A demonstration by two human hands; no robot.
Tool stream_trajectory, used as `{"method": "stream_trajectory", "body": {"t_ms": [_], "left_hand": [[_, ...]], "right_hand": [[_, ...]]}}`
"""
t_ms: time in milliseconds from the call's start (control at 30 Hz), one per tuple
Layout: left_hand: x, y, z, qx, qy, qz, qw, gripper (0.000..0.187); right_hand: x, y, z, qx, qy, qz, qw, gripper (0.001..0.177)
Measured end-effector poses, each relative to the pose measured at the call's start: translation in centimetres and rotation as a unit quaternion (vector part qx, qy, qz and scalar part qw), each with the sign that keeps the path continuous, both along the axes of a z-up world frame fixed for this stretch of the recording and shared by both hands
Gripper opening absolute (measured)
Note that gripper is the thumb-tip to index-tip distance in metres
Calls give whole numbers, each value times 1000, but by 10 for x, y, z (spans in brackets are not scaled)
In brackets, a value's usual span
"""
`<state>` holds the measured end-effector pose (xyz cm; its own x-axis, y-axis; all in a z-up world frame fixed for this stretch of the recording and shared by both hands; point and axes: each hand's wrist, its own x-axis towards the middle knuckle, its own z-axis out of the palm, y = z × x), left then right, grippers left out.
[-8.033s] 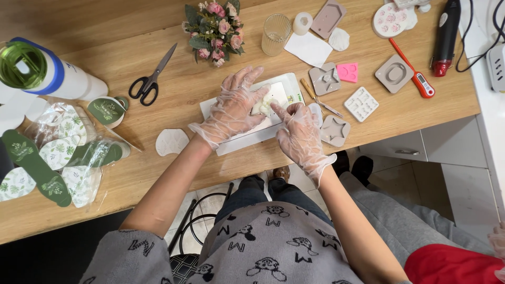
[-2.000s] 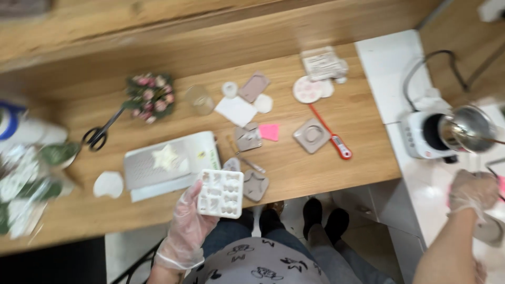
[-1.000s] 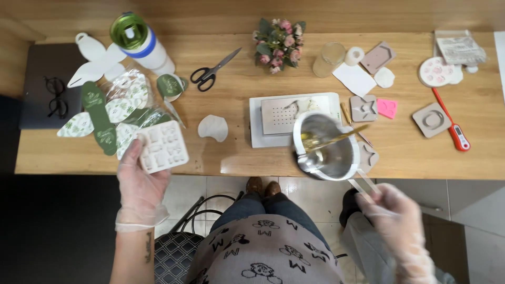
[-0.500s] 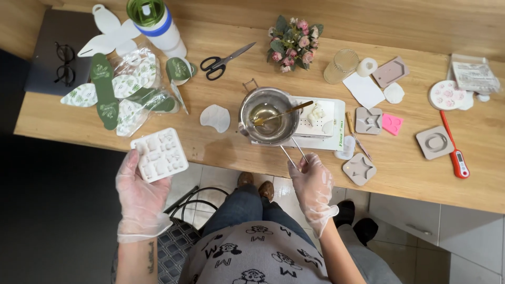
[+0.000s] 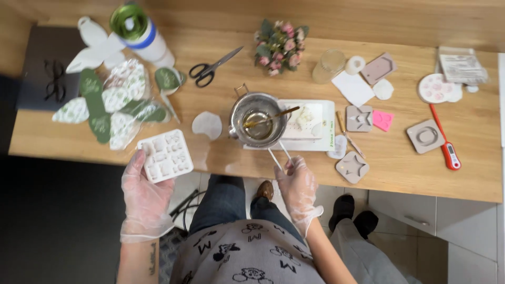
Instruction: Assembling and decorating wax melts by placing small wax pieces into molds and using a heat gun to smooth the surface.
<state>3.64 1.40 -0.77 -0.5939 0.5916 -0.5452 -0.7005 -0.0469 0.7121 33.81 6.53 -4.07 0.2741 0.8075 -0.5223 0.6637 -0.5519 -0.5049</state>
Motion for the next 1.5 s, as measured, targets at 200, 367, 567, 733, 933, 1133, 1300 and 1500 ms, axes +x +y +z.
{"method": "stream_trajectory", "body": {"t_ms": [200, 367, 567, 733, 933, 1133, 1300, 1500], "left_hand": [[-27, 77, -3, -44, -18, -98, 994, 26], [-55, 148, 19, -71, 5, -205, 976, 31], [-72, 184, 34, -21, 13, -347, 938, 41], [-89, 170, -34, -147, 36, -265, 952, 33], [-93, 126, -82, -173, 3, -234, 957, 39], [-101, 115, -92, -187, 29, -245, 951, 41], [-117, 116, -104, -170, 32, -262, 950, 41], [-97, 126, -87, -173, 57, -291, 939, 40]], "right_hand": [[-18, -3, 10, -13, 10, -53, 998, 30], [-39, -4, 12, -20, -25, -101, 994, 28], [-48, -6, 6, 52, -47, -106, 992, 31], [-42, -10, 15, 22, -36, -105, 994, 54], [23, 20, 27, 89, -6, -142, 986, 46], [41, 80, -32, 174, 63, -145, 972, 65], [50, 78, -67, 228, 87, -198, 950, 44], [53, 72, -71, 278, 182, -306, 892, 27]]}}
